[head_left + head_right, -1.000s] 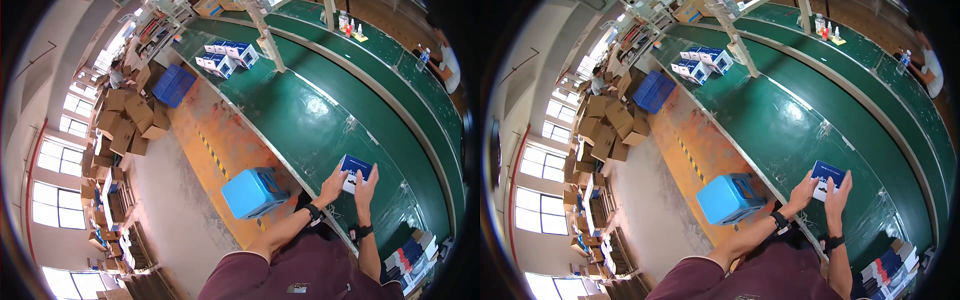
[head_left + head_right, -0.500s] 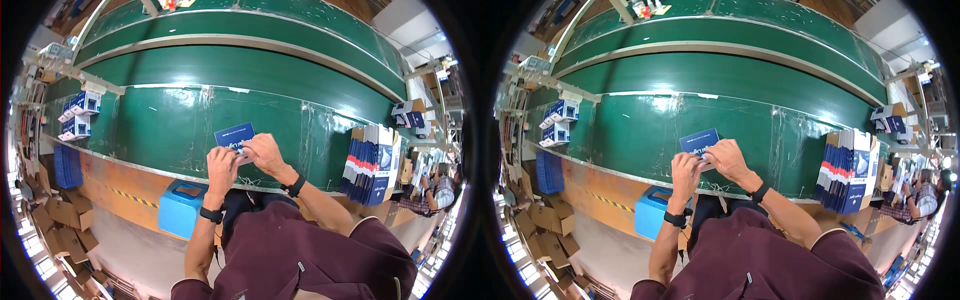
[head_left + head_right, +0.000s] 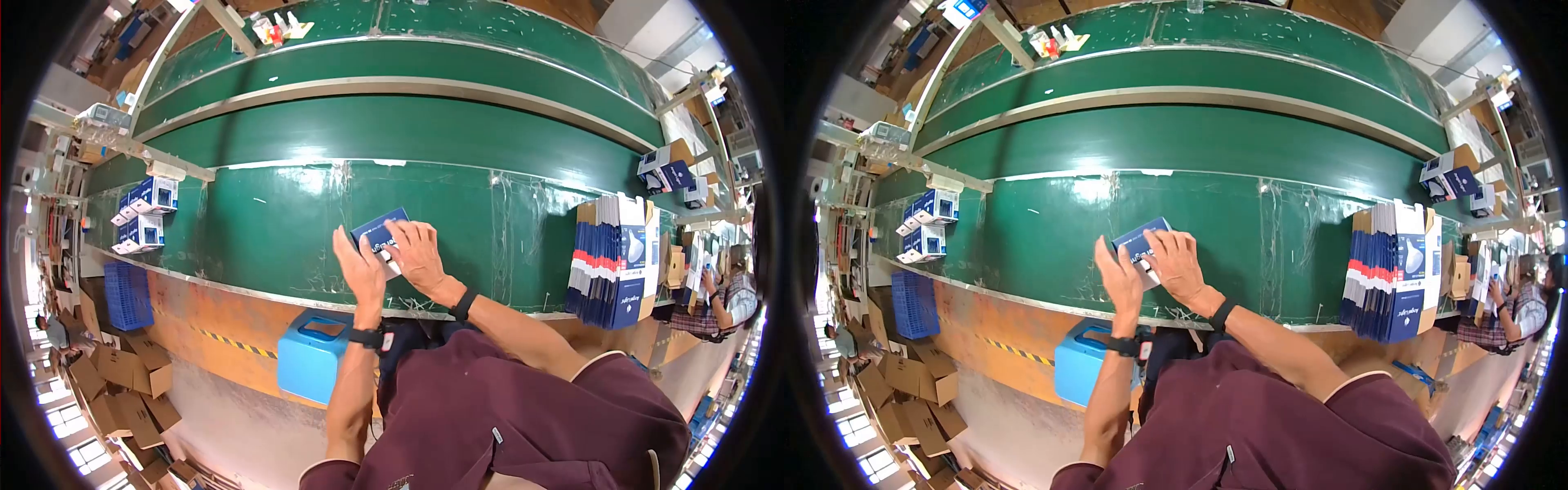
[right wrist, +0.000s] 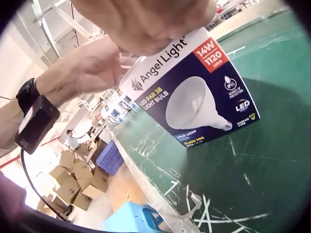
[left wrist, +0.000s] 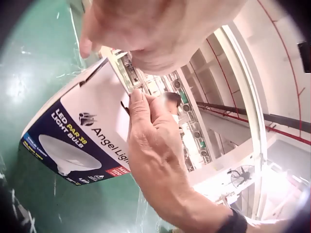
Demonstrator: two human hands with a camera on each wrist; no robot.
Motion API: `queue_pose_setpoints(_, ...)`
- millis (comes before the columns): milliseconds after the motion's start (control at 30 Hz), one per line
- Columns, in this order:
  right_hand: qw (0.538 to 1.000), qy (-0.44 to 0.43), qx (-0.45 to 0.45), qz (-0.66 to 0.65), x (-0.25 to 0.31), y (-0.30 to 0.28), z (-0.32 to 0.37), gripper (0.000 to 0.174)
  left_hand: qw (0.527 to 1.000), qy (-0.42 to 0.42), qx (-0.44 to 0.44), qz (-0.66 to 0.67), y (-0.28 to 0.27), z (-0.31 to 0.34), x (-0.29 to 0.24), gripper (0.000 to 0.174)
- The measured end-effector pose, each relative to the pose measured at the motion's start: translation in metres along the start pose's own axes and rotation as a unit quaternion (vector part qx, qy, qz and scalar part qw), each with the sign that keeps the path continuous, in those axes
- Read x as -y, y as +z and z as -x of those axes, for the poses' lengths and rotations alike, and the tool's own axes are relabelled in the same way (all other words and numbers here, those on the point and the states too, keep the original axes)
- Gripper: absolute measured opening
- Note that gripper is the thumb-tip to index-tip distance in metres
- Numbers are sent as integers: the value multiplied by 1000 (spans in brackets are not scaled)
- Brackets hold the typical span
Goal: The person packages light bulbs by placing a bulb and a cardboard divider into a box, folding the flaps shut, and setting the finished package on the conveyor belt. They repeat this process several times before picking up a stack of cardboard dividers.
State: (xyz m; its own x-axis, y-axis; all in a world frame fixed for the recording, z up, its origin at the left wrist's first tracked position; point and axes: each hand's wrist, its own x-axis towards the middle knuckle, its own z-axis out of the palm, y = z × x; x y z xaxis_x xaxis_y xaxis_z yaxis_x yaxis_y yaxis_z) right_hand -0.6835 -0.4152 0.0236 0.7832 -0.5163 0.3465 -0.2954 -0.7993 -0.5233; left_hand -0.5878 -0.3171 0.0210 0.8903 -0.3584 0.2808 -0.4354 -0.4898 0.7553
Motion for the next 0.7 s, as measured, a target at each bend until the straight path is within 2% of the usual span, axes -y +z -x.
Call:
queue_pose_setpoints(33,999,30,-23,-26,1,0,-4,65,998,-53,37,6,8,6,1,58)
queue_pose_setpoints(67,996,60,-45,-53,2,1,-8,74,987,-142,73,-2,13,9,5,60)
queue_pose_setpoints(100,978,128,-25,-160,-8,8,-6,89,984,-156,83,7,10,5,-3,60)
queue_pose_setpoints(133,967,139,-6,-215,-24,14,-4,88,981,-171,94,13,5,4,-9,62)
queue_pose_setpoints(200,923,156,50,-349,-37,24,-1,87,958,-238,156,46,-9,-6,-30,52)
queue_pose_setpoints(233,909,183,60,-369,-38,28,-1,85,985,33,127,-112,15,14,26,35)
queue_pose_setpoints(267,893,212,63,-393,-34,25,-3,84,980,60,122,-147,11,12,20,25)
queue_pose_setpoints(300,894,221,59,-386,-19,13,-9,81,978,33,146,-147,6,7,15,27)
queue_pose_setpoints(333,884,214,47,-413,-33,32,1,80,974,6,170,-148,2,2,9,31)
queue_pose_setpoints(367,898,172,13,-404,-41,48,4,82,963,-65,223,-135,5,-8,12,32)
queue_pose_setpoints(400,892,186,35,-411,-34,42,2,81,944,-135,272,-129,10,-19,15,37)
queue_pose_setpoints(467,896,201,59,-393,-34,45,10,79,968,-243,55,-44,31,-26,8,41)
queue_pose_setpoints(567,892,217,74,-389,-19,39,13,77,947,-268,136,-110,23,-45,1,41)
queue_pose_setpoints(667,897,234,74,-368,-16,41,14,73,957,-182,120,-191,30,-39,13,41)
queue_pose_setpoints(700,874,252,92,-404,-16,39,14,74,956,-186,108,-198,26,-40,6,44)
